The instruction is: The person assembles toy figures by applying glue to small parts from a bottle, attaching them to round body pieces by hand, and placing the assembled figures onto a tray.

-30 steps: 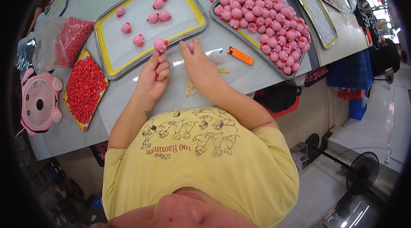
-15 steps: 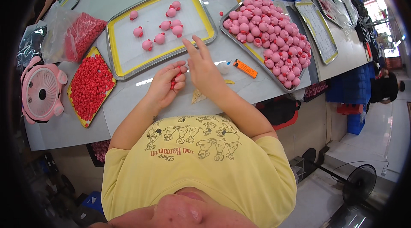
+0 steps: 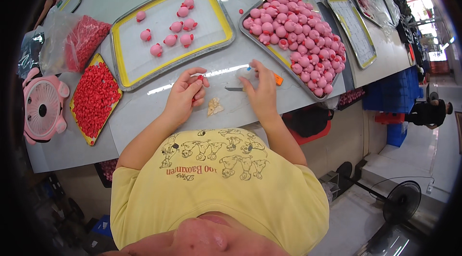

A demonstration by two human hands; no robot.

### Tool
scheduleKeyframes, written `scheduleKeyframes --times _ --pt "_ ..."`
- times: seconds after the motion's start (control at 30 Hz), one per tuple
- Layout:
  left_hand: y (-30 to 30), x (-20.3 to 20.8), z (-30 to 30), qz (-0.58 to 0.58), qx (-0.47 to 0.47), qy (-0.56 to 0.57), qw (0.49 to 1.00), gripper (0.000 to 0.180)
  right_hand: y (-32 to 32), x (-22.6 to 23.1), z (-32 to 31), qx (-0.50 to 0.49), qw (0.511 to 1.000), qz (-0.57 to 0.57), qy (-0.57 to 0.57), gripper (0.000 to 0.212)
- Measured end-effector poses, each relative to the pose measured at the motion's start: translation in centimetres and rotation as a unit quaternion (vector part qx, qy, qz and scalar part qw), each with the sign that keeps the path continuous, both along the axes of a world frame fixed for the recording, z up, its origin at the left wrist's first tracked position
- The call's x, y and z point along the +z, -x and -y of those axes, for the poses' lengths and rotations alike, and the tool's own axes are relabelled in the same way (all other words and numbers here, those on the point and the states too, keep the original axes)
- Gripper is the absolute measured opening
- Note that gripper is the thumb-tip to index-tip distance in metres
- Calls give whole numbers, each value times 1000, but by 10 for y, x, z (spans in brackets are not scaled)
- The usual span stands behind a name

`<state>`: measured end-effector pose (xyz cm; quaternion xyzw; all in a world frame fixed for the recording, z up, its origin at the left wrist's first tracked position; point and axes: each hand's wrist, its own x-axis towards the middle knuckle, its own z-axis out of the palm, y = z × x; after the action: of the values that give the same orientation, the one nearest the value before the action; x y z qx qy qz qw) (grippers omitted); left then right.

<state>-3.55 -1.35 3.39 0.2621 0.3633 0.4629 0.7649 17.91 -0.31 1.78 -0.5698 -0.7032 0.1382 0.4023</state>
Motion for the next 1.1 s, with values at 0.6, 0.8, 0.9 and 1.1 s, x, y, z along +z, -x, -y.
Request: scheduleKeyframes --times 0.6,0.8,0.9,1.1 --pt "-3 -1 -1 -25 -23 -70 997 21 11 3 21 197 907 -336 162 39" --pt "-4 -9 -1 57 -9 6 998 21 18 0 24 206 880 -401 151 32" --pt "-4 -9 1 2 -4 -48 999 21 11 -1 28 144 890 -401 164 33" --pt "-5 -7 3 -220 15 -147 964 26 6 2 31 125 893 -413 131 34"
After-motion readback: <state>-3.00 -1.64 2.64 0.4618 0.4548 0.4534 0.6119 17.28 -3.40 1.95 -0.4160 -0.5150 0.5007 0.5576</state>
